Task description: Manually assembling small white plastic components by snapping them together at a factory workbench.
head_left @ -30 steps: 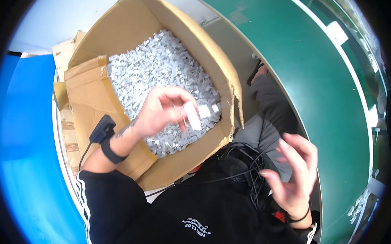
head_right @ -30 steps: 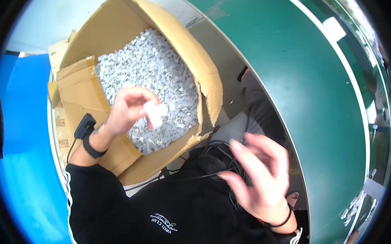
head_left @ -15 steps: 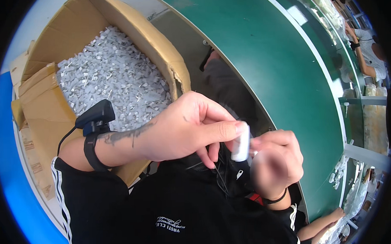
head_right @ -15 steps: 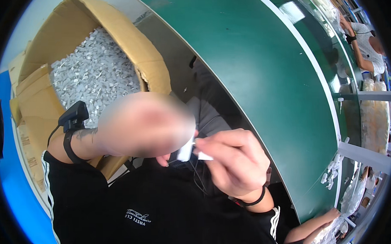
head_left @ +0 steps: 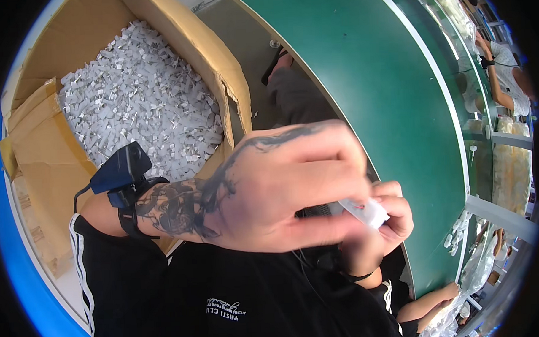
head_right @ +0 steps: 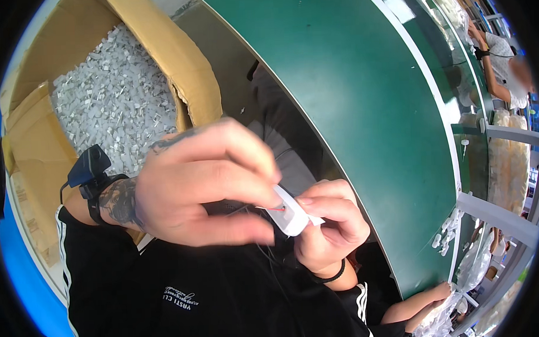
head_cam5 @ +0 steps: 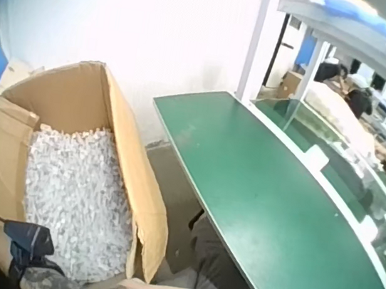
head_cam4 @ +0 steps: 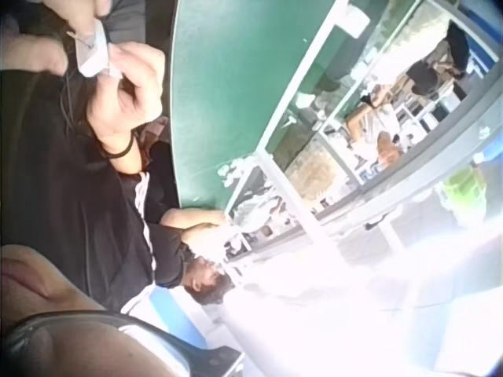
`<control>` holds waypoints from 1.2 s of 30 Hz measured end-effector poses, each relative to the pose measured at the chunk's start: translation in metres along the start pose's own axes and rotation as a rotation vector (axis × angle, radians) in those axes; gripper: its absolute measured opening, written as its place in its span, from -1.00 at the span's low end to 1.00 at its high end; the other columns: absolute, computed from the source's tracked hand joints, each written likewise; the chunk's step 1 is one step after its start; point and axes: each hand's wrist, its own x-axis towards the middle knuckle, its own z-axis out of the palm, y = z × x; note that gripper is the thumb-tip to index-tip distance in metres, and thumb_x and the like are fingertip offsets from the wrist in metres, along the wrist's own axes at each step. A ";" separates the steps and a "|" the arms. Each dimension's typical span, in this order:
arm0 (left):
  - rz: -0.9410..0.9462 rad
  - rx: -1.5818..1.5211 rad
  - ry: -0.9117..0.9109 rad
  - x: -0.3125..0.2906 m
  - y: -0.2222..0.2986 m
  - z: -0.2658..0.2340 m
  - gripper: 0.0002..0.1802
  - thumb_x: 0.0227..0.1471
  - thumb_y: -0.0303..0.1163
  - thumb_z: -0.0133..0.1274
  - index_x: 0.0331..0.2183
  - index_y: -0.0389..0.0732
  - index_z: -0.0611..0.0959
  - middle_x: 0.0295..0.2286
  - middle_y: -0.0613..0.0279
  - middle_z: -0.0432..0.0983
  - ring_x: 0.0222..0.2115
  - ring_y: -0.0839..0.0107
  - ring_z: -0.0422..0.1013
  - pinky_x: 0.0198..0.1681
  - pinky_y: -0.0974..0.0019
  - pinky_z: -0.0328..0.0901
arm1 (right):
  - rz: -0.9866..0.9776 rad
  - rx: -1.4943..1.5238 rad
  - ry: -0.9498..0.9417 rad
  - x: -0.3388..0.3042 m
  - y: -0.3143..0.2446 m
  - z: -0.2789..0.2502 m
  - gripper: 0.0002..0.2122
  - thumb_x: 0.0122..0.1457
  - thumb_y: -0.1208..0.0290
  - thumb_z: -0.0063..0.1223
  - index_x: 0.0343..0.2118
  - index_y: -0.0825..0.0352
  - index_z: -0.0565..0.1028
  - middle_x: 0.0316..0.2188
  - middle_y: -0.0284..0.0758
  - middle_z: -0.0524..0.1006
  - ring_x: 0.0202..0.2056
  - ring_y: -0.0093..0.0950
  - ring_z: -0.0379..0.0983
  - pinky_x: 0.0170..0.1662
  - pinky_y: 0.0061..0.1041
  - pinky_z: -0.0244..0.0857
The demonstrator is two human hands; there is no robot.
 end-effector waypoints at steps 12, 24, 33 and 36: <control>-0.055 -0.085 0.049 -0.011 -0.013 0.017 -0.69 -0.32 -0.60 0.31 -0.37 -0.25 0.68 -0.46 0.30 0.47 -0.52 0.43 0.39 -0.49 0.43 0.27 | 0.181 0.193 -0.053 -0.007 -0.001 0.000 -0.85 -0.03 0.55 0.26 -0.44 0.41 0.48 -0.49 -0.22 0.49 -0.53 -0.52 0.43 -0.47 -0.61 0.31; -0.088 -0.157 0.088 -0.017 -0.015 0.020 -0.68 -0.34 -0.61 0.33 -0.37 -0.28 0.69 -0.47 0.28 0.47 -0.51 0.46 0.40 -0.48 0.46 0.26 | 0.347 0.356 -0.068 -0.011 -0.006 0.011 -0.75 0.05 0.41 0.22 -0.39 0.34 0.32 -0.46 -0.29 0.39 -0.51 -0.55 0.35 -0.44 -0.61 0.26; -0.086 0.045 0.091 -0.018 -0.017 0.021 -0.60 -0.32 -0.49 0.36 -0.29 -0.28 0.67 -0.42 0.24 0.49 -0.49 0.41 0.43 -0.48 0.45 0.31 | 0.425 0.456 -0.066 -0.007 -0.006 0.018 -0.72 0.15 0.37 0.06 -0.32 0.28 0.15 -0.39 -0.27 0.32 -0.49 -0.50 0.34 -0.43 -0.57 0.27; -0.004 0.275 0.122 -0.020 -0.022 0.026 -0.54 -0.33 -0.41 0.35 -0.25 -0.29 0.65 -0.39 0.22 0.50 -0.48 0.35 0.44 -0.47 0.42 0.34 | 0.286 0.526 -0.170 -0.005 0.004 0.014 -0.86 0.22 0.53 -0.14 -0.24 0.37 0.18 -0.29 -0.15 0.37 -0.35 -0.55 0.29 -0.24 -0.57 0.23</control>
